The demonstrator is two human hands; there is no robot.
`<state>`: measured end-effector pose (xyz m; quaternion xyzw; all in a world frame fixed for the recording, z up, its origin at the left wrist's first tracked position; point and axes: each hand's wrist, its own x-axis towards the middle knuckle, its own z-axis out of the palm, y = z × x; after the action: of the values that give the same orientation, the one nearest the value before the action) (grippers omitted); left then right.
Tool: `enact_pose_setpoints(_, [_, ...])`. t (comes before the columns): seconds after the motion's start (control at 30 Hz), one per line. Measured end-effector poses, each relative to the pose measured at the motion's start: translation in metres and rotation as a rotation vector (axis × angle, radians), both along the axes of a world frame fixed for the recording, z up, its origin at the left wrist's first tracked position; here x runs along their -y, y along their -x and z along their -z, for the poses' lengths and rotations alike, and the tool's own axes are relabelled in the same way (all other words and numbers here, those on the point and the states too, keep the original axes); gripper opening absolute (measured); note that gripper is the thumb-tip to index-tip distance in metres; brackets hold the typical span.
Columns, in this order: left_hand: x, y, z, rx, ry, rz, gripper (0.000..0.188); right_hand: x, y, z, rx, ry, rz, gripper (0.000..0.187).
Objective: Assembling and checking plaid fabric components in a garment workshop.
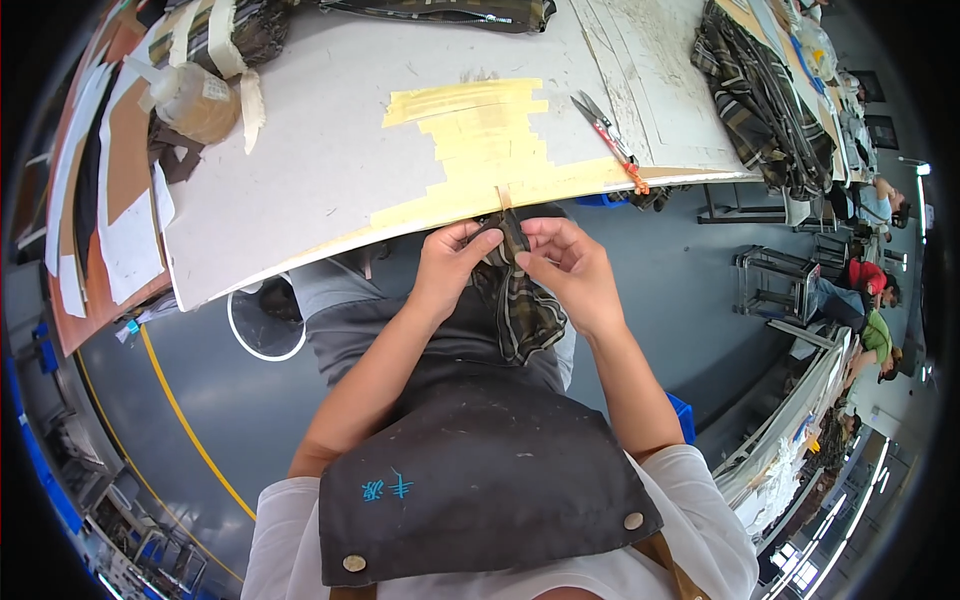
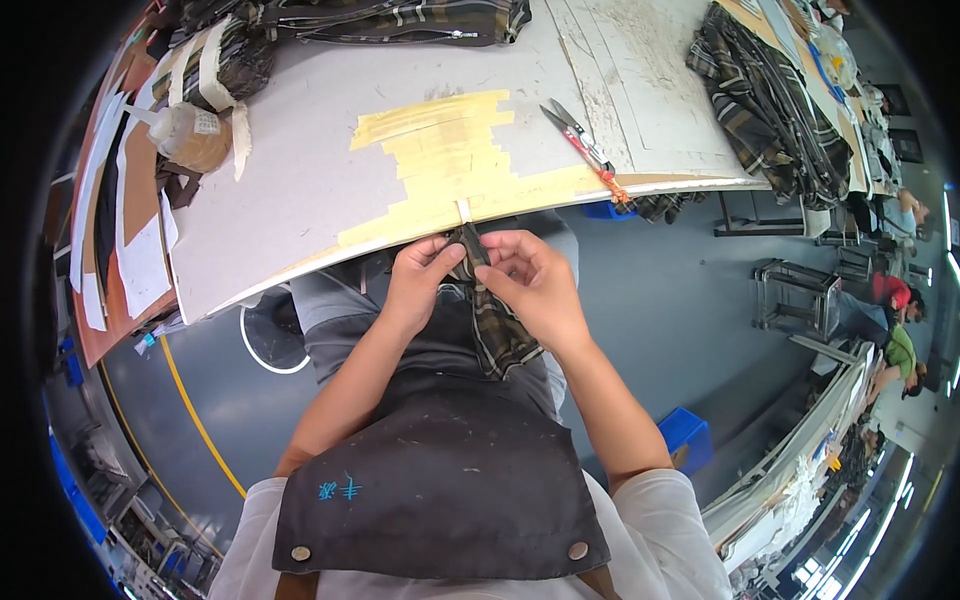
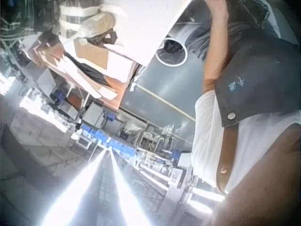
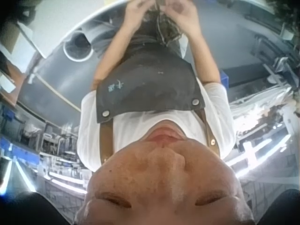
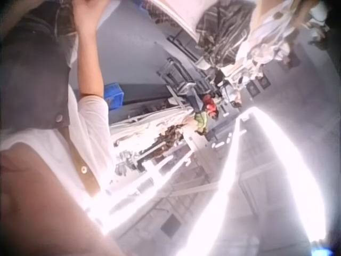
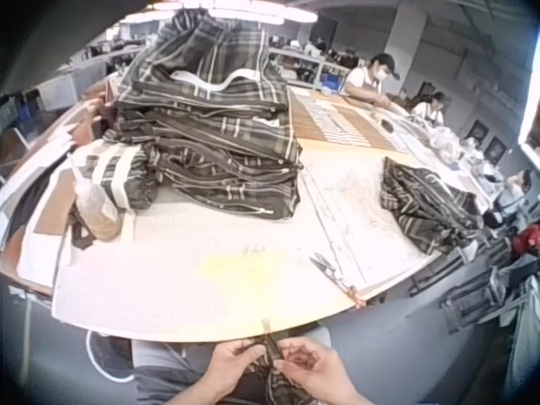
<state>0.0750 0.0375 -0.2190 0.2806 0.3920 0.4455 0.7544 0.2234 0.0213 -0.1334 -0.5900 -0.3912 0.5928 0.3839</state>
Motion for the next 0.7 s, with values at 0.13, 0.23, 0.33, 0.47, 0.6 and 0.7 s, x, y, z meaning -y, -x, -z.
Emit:
enact_pose_setpoints(0.13, [-0.002, 0.004, -0.002, 0.142, 0.057, 0.045, 0.018, 0.004, 0.006, -0.003, 0.080, -0.069, 0.003, 0.020])
enact_pose_setpoints(0.23, [-0.004, 0.002, -0.006, 0.149, 0.038, 0.002, 0.020, -0.002, 0.010, -0.002, 0.231, -0.136, 0.053, 0.014])
enact_pose_setpoints(0.33, [-0.004, 0.005, -0.006, 0.140, 0.052, 0.015, 0.020, -0.009, 0.011, -0.003, 0.436, -0.236, 0.019, 0.008])
enact_pose_setpoints(0.47, [-0.005, 0.004, -0.008, 0.156, 0.074, 0.013, 0.020, -0.010, 0.008, 0.002, 0.267, -0.113, 0.051, 0.007])
enact_pose_setpoints(0.6, [-0.003, 0.003, -0.007, 0.138, 0.050, 0.001, 0.021, -0.016, 0.018, -0.002, 0.503, -0.308, 0.054, 0.007])
enact_pose_setpoints(0.7, [-0.003, 0.002, -0.007, 0.139, 0.037, -0.010, 0.021, -0.020, 0.019, 0.001, 0.515, -0.329, 0.079, 0.008])
